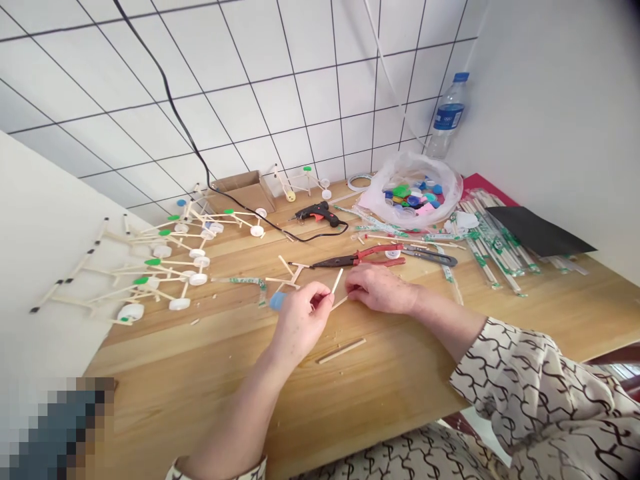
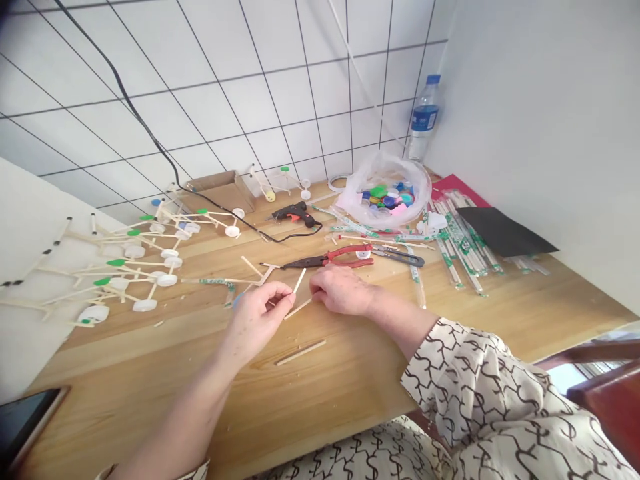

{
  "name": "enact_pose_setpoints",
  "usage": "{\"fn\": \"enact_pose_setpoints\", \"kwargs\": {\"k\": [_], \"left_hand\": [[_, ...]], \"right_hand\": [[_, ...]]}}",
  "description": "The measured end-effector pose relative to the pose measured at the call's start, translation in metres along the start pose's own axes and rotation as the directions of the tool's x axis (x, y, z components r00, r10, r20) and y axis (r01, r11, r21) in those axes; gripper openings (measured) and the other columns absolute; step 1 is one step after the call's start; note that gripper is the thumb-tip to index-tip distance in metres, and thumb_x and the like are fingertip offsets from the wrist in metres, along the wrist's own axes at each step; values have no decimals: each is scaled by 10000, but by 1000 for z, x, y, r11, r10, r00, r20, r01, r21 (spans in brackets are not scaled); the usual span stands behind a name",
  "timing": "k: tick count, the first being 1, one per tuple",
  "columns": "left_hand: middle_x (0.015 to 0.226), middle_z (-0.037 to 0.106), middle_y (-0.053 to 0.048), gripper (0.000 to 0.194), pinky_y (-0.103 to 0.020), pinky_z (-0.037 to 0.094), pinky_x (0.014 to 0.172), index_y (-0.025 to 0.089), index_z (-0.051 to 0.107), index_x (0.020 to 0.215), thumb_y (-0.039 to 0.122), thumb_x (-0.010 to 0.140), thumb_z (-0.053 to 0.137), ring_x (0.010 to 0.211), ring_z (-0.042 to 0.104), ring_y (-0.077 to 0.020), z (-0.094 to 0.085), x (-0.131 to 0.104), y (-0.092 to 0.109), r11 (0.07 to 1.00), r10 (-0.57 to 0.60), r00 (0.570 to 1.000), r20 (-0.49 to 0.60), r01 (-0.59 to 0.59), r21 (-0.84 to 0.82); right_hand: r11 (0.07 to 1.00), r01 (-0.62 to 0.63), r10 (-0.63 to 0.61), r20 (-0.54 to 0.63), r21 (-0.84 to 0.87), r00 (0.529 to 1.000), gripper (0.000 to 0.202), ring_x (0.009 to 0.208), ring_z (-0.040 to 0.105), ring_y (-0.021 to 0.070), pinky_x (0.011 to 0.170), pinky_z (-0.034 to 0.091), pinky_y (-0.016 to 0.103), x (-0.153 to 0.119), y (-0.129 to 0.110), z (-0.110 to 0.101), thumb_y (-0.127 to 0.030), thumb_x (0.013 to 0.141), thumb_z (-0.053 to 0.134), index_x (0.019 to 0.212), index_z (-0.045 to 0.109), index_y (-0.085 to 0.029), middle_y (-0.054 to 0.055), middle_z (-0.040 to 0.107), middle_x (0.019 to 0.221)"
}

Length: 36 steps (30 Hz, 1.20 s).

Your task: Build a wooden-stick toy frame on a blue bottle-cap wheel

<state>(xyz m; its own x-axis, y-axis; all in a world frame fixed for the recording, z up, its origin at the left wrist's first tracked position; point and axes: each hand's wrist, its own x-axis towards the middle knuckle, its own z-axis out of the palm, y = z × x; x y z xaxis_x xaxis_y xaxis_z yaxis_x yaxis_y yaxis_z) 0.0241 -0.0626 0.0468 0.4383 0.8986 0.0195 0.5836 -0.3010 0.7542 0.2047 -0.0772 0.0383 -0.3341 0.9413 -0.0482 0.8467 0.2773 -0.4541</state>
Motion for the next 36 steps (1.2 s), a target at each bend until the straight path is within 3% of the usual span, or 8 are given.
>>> {"fn": "enact_pose_setpoints", "kwargs": {"k": [8, 12, 15, 19, 23, 27, 36], "left_hand": [[609, 567, 16, 140, -203, 362, 499, 179, 580, 679, 259, 766, 506, 549, 494, -112, 10, 3, -16, 996, -4, 999, -33, 1, -89], [621, 576, 12, 145, -203, 380, 511, 179, 581, 710, 276, 786, 506, 569, 517, -117, 12, 5, -25, 995, 7, 999, -47, -11, -94], [636, 585, 5, 154, -206, 387, 512, 178, 576, 717, 283, 798, 497, 576, 525, -119, 11, 3, -26, 996, 5, 999, -49, -9, -84], [664, 608, -9, 166, -213, 399, 527, 177, 586, 735, 290, 811, 492, 598, 538, -127, 14, 1, -24, 999, 18, 999, -40, -20, -50], [681, 624, -20, 160, -226, 414, 558, 174, 599, 756, 280, 815, 494, 625, 550, -138, 18, 0, -26, 999, 40, 999, -34, -41, -16], [712, 642, -27, 153, -234, 430, 588, 177, 598, 760, 279, 817, 500, 651, 563, -144, 18, 0, -28, 998, 63, 997, -40, -63, -3], [689, 640, -24, 171, -234, 435, 581, 183, 605, 741, 300, 812, 501, 643, 568, -149, 17, 0, -24, 999, 43, 998, -37, -44, -28]], "right_hand": [[1000, -5, 5, 21, -3, 1000, 114, 858, 571, 174, 741, 406, 265, 0, 6, -1, -94, 784, 571, 787, 661, -163, 59, 649, 868], [998, 37, -32, -104, 46, 994, 103, 796, 578, 156, 723, 416, 248, -1, 8, -15, -89, 767, 580, 728, 648, -156, 50, 650, 807], [993, -57, 79, -223, 103, 972, 114, 748, 586, 150, 681, 417, 235, -5, 17, -35, -115, 768, 571, 714, 658, -164, 36, 666, 781], [948, -317, 311, -339, 40, 888, 140, 697, 578, 165, 643, 402, 249, -12, 51, -55, -135, 754, 556, 734, 690, -166, 35, 683, 742], [867, -495, 455, -309, -61, 835, 202, 746, 601, 187, 643, 388, 259, -16, 93, -55, -138, 771, 518, 814, 713, -166, 53, 705, 779], [844, -517, 463, -296, -139, 835, 221, 789, 608, 194, 659, 385, 262, -15, 110, -49, -150, 777, 522, 893, 708, -172, 69, 708, 840], [816, -539, 465, -316, -208, 827, 201, 831, 601, 219, 670, 383, 279, -11, 105, -46, -110, 759, 503, 812, 690, -162, 94, 692, 846]]}}
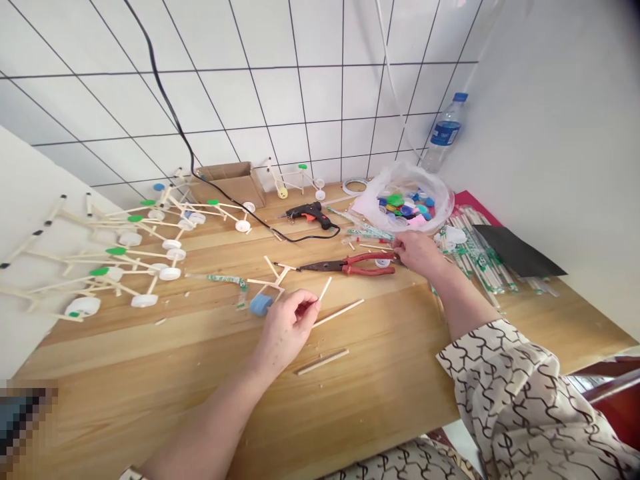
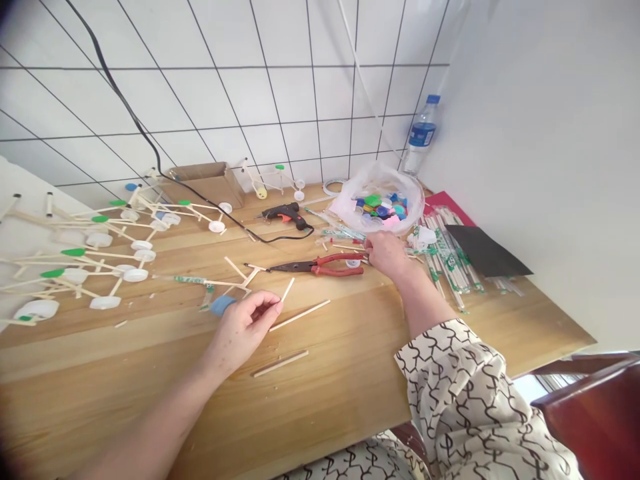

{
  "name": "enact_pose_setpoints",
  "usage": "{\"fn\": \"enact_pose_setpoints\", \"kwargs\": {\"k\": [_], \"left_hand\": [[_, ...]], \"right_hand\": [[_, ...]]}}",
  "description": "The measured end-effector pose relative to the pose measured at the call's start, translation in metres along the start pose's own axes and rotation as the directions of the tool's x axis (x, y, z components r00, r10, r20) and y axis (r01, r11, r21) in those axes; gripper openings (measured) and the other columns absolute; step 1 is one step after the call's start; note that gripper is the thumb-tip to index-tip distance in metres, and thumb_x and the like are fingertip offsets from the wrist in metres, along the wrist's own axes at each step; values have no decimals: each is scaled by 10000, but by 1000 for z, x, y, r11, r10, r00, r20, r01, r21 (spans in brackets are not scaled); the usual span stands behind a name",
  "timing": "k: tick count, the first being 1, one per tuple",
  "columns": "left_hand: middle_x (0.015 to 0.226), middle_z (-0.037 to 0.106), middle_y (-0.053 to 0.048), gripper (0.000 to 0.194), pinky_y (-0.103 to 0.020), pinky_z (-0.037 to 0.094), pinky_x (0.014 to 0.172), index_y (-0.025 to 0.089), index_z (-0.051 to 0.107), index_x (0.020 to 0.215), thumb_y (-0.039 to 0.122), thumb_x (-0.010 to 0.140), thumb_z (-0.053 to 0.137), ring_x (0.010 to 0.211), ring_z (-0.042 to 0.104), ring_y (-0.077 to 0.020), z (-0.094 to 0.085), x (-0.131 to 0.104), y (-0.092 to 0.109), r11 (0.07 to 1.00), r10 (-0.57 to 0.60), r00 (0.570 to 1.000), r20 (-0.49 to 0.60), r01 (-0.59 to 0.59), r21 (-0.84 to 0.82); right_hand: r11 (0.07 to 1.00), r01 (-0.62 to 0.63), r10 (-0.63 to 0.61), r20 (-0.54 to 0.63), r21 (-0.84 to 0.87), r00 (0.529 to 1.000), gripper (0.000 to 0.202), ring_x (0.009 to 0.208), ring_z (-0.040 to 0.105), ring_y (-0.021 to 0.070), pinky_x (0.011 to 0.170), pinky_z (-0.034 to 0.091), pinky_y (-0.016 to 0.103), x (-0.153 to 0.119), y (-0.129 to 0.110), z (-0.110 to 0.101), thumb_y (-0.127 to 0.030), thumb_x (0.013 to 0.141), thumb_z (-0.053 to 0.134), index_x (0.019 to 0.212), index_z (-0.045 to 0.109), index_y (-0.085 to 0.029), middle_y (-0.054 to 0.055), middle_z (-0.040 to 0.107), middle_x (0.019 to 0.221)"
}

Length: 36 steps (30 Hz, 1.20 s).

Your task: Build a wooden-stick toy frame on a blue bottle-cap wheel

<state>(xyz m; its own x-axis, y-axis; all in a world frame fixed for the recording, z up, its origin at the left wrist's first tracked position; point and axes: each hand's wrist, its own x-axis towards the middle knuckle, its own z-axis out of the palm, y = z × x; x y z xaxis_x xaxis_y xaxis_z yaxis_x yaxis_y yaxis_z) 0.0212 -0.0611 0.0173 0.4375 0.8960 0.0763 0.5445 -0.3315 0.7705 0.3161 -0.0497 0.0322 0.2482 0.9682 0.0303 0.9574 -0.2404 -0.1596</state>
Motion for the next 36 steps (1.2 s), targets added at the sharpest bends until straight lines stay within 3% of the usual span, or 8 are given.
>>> {"fn": "enact_pose_setpoints", "kwargs": {"k": [5, 8, 9, 11, 14, 19, 25, 36], "left_hand": [[665, 625, -14, 174, -229, 420, 562, 188, 599, 739, 304, 817, 496, 618, 552, -143, 0, 1, 0, 1000, 7, 1000, 10, -7, -6], [642, 609, -4, 172, -226, 411, 551, 189, 598, 737, 308, 814, 500, 603, 542, -138, 0, 1, 0, 1000, -2, 1000, -4, 1, -15], [635, 604, -1, 172, -225, 408, 548, 189, 595, 732, 309, 812, 503, 599, 538, -136, -1, 1, 0, 1000, -9, 1000, -8, 8, -19], [625, 596, 6, 170, -223, 404, 544, 189, 590, 722, 309, 809, 507, 589, 529, -131, -2, 2, 0, 999, -22, 1000, -12, 22, -35], [617, 594, 13, 169, -222, 406, 544, 189, 590, 724, 309, 807, 505, 580, 526, -127, -4, 3, 2, 996, -38, 999, -8, 38, -81], [648, 618, 4, 179, -227, 423, 567, 186, 600, 722, 318, 801, 508, 607, 546, -132, -6, 5, 6, 991, -67, 998, 5, 68, -113], [657, 626, -7, 191, -232, 424, 567, 182, 609, 717, 327, 786, 506, 621, 550, -142, -7, 4, 6, 991, -76, 996, 44, 80, -109], [596, 549, 28, 200, -218, 376, 524, 180, 587, 673, 336, 773, 511, 555, 481, -114, -15, 6, 11, 978, -93, 978, 188, 125, -167]], "right_hand": [[999, 29, -28, -110, 14, 994, 190, 929, 574, 239, 773, 398, 306, -1, -4, -4, -147, 819, 484, 874, 665, -133, 129, 673, 937], [970, 195, -153, -258, 144, 954, 156, 888, 568, 219, 788, 402, 303, -9, -17, -7, -190, 841, 503, 863, 647, -136, 116, 658, 911], [939, 283, -232, -245, 194, 941, 146, 872, 567, 207, 784, 405, 297, -14, -24, -7, -208, 846, 513, 855, 646, -149, 102, 654, 900], [859, 427, -401, -149, 283, 904, 128, 835, 563, 185, 768, 409, 286, -25, -39, -6, -237, 848, 537, 826, 642, -167, 77, 645, 869], [764, 541, -590, 43, 352, 806, 56, 859, 555, 174, 779, 408, 282, -43, -61, -5, -210, 812, 592, 803, 630, -171, 64, 629, 896], [769, 527, -626, 260, 363, 735, 31, 895, 542, 183, 834, 404, 308, -55, -79, -6, -163, 775, 629, 806, 632, -163, 55, 609, 883], [766, 568, -640, 275, 302, 717, 120, 870, 511, 176, 886, 383, 323, -54, -81, -3, -95, 829, 525, 755, 596, -159, 56, 588, 849], [797, 544, -600, 239, 261, 764, 148, 727, 481, 153, 645, 340, 251, -55, -81, -3, -71, 854, 440, 818, 547, -166, 41, 550, 771]]}}
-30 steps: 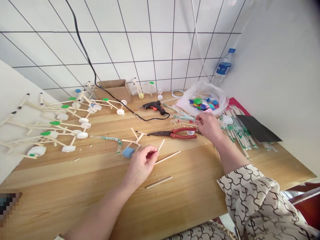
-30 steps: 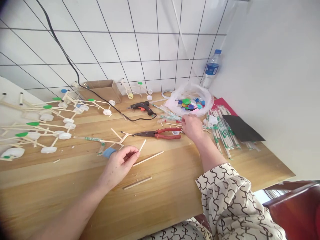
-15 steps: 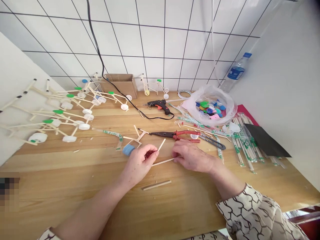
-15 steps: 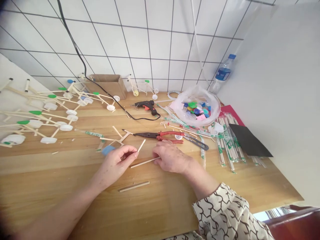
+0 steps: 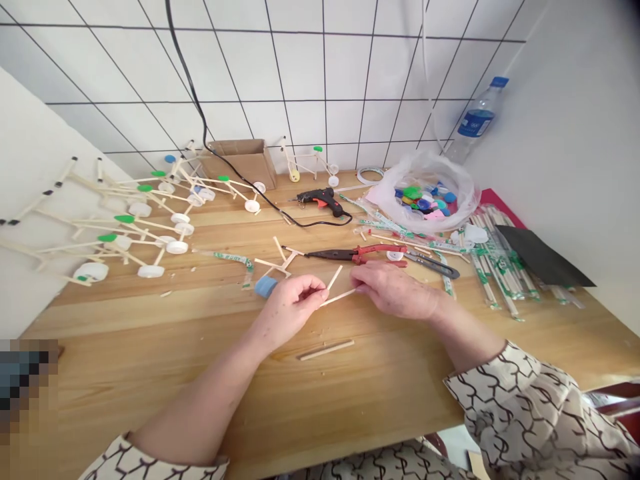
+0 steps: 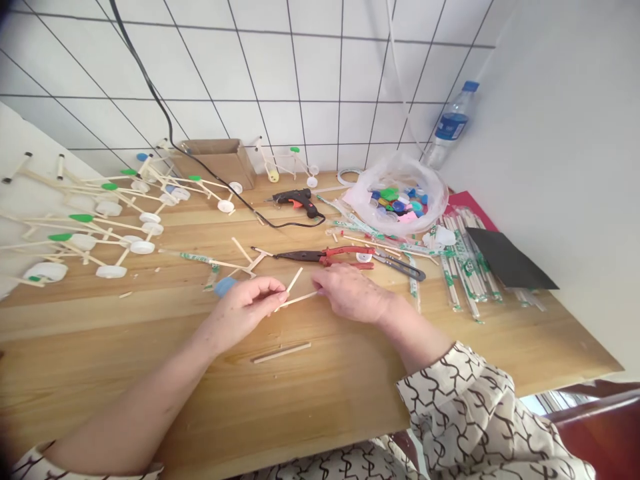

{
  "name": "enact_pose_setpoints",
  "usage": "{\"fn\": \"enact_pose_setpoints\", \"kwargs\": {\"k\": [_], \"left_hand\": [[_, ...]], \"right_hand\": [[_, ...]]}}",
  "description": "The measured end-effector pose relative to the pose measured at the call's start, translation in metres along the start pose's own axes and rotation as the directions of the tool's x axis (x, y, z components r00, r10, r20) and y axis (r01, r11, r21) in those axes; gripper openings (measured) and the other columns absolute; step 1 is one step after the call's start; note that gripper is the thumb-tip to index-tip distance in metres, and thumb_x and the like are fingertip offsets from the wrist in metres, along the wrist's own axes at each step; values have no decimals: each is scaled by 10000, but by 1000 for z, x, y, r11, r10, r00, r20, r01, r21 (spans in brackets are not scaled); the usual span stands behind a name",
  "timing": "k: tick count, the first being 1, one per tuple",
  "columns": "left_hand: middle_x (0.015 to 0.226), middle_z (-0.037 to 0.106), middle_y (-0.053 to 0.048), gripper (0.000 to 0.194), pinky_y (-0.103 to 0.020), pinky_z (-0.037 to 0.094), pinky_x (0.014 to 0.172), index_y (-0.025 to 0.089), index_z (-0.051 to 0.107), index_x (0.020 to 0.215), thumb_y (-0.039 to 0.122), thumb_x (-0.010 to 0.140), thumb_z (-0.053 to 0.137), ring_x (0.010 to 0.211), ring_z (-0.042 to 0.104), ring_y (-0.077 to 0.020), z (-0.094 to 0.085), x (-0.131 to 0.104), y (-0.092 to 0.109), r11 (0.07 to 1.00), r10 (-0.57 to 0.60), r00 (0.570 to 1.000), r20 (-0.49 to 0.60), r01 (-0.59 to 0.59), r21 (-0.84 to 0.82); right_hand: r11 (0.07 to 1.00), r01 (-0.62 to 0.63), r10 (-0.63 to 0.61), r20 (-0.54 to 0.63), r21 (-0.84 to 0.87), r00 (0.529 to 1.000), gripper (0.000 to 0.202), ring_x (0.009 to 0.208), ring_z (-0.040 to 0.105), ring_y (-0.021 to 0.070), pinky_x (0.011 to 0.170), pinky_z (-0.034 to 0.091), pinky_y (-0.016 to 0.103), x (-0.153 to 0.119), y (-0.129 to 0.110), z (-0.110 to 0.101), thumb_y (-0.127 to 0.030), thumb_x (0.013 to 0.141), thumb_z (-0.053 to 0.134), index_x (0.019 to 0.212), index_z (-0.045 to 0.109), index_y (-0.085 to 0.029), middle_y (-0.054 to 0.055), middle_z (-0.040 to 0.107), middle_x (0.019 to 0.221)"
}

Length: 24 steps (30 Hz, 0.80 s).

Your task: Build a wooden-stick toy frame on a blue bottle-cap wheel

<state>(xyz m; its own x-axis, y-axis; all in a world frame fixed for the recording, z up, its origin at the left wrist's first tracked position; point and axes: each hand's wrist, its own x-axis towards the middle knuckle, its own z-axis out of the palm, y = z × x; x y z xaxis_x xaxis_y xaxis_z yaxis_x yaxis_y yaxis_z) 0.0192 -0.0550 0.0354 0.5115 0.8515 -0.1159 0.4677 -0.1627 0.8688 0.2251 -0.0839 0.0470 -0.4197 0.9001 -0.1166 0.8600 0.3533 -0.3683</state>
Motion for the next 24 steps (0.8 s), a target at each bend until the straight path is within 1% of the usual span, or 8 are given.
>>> {"fn": "enact_pose_setpoints", "kwargs": {"k": [4, 10, 15, 19, 24], "left_hand": [[567, 522, 40, 205, -215, 361, 510, 179, 571, 643, 343, 757, 523, 524, 450, -102, -2, 1, 1, 1000, -26, 1000, 17, 26, -16], [653, 623, 4, 202, -223, 395, 531, 170, 593, 718, 355, 761, 525, 557, 501, -113, -2, 3, -6, 997, -55, 996, 65, 58, -51], [684, 641, -4, 204, -224, 408, 546, 170, 601, 734, 357, 773, 529, 574, 517, -112, -4, 4, -9, 997, -44, 995, 88, 49, -59], [713, 647, -15, 188, -232, 424, 556, 172, 611, 770, 350, 746, 554, 642, 559, -137, -3, 4, -9, 996, -30, 998, 62, 35, -80], [687, 636, -3, 154, -239, 428, 557, 179, 611, 745, 322, 719, 562, 611, 553, -134, 0, 3, -4, 998, -16, 1000, 22, 17, -60]], "right_hand": [[997, 65, -63, -71, 34, 995, 158, 766, 486, 150, 690, 361, 251, 0, -1, 0, -59, 847, 437, 826, 557, -160, 44, 559, 806], [991, 121, -112, -131, 57, 985, 155, 799, 499, 163, 738, 384, 278, 1, -1, 0, -80, 858, 463, 840, 602, -147, 59, 573, 818], [986, 157, -141, -203, 63, 969, 155, 777, 497, 162, 728, 397, 285, 1, 4, 2, -95, 866, 470, 820, 608, -149, 62, 574, 811], [985, 165, -149, -231, 48, 961, 153, 780, 505, 168, 728, 402, 292, 3, 8, 4, -85, 853, 483, 806, 615, -147, 64, 574, 793], [985, 138, -111, -225, 106, 968, 131, 803, 535, 166, 751, 408, 291, 5, 7, 8, -80, 833, 528, 811, 636, -150, 61, 599, 811]]}}
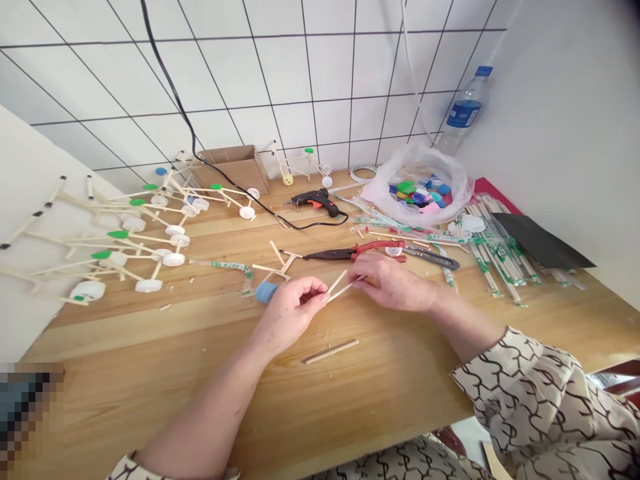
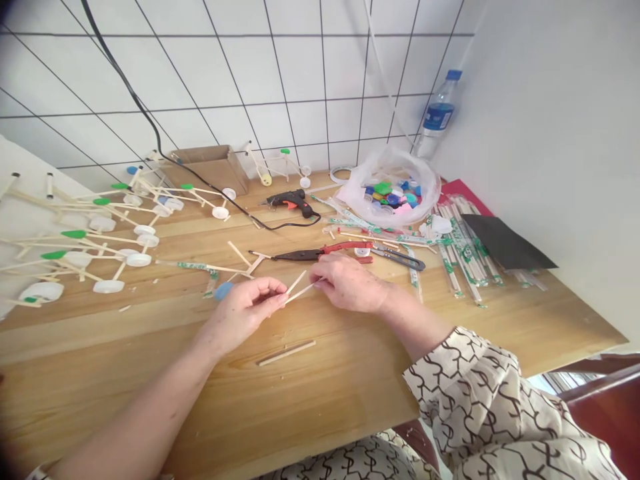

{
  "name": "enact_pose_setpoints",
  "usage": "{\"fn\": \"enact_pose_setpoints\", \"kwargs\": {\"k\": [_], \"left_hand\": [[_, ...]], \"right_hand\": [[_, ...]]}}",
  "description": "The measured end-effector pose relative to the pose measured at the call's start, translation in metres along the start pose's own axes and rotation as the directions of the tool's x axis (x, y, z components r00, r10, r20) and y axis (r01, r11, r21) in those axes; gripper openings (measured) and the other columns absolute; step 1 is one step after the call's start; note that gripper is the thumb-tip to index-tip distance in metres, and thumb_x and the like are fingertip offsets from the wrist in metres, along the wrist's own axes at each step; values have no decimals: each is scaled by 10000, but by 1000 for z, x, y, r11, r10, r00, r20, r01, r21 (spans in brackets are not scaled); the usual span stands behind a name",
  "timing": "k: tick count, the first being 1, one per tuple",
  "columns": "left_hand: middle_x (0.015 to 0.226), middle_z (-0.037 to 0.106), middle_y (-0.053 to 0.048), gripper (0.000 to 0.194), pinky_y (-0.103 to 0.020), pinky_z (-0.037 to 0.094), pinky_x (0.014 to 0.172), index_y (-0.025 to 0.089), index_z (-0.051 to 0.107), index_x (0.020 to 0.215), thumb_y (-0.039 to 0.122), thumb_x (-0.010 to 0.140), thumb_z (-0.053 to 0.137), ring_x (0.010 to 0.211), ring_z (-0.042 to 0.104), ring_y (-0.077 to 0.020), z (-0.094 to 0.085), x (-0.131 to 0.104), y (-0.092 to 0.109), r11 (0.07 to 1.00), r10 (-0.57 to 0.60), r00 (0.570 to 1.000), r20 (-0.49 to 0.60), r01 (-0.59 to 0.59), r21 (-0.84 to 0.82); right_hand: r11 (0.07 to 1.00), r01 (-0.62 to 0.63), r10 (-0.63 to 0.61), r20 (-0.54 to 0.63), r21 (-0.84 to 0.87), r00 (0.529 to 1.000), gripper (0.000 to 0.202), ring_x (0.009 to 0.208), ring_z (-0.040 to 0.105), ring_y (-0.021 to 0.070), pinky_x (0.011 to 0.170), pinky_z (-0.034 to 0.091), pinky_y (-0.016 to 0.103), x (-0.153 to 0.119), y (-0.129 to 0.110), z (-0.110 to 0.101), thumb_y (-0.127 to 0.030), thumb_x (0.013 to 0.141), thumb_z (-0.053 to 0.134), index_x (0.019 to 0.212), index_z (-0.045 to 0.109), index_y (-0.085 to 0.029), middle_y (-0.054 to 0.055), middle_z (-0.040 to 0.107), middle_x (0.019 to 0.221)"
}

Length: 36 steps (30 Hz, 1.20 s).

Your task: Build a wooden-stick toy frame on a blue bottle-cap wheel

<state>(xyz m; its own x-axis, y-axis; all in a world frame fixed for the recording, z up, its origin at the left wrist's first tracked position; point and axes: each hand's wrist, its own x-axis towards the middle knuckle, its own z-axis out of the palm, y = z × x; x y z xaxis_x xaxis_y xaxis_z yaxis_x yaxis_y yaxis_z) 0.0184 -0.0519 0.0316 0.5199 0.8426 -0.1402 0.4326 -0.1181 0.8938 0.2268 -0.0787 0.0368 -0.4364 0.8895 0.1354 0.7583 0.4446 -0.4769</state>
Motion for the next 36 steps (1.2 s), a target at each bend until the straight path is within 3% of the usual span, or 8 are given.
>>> {"fn": "enact_pose_setpoints", "kwargs": {"k": [15, 20, 27, 32, 36], "left_hand": [[700, 640, -7, 163, -255, 434, 605, 175, 620, 765, 312, 770, 533, 652, 560, -149, 2, 0, -5, 996, 49, 999, -9, -48, 70], [700, 642, -8, 167, -245, 425, 592, 176, 618, 760, 301, 795, 512, 640, 560, -144, 2, -1, -5, 992, 65, 998, -2, -64, 112], [725, 675, -19, 143, -237, 441, 601, 189, 631, 745, 217, 803, 504, 666, 597, -149, 5, -1, -9, 944, 193, 975, -111, -154, 293], [786, 684, -39, 139, -237, 449, 608, 181, 662, 767, 186, 793, 525, 714, 599, -153, 5, -3, -9, 892, 352, 915, -197, -264, 367], [717, 670, -22, 147, -241, 450, 608, 191, 674, 735, 192, 790, 538, 671, 587, -146, 3, -5, -4, 890, 363, 921, -144, -296, 347]], "right_hand": [[997, -10, 15, -63, 76, 998, 87, 744, 547, 152, 716, 406, 280, 2, -4, 7, -90, 791, 594, 765, 652, -149, 38, 622, 744], [996, -23, 26, -34, 80, 999, 98, 747, 541, 150, 722, 406, 281, 2, -7, 2, -87, 795, 577, 761, 640, -155, 34, 612, 744], [995, -7, 11, -38, 96, 999, 122, 706, 526, 139, 695, 403, 268, 1, -5, -4, -70, 788, 542, 730, 615, -149, 33, 595, 725], [996, 31, -26, -71, 78, 997, 123, 701, 529, 142, 697, 405, 272, 1, -1, -4, -97, 798, 542, 708, 602, -155, 34, 593, 714], [997, 32, -29, -43, 75, 999, 136, 719, 537, 145, 704, 403, 274, 1, -4, -6, -102, 815, 531, 719, 614, -153, 38, 598, 719]]}}
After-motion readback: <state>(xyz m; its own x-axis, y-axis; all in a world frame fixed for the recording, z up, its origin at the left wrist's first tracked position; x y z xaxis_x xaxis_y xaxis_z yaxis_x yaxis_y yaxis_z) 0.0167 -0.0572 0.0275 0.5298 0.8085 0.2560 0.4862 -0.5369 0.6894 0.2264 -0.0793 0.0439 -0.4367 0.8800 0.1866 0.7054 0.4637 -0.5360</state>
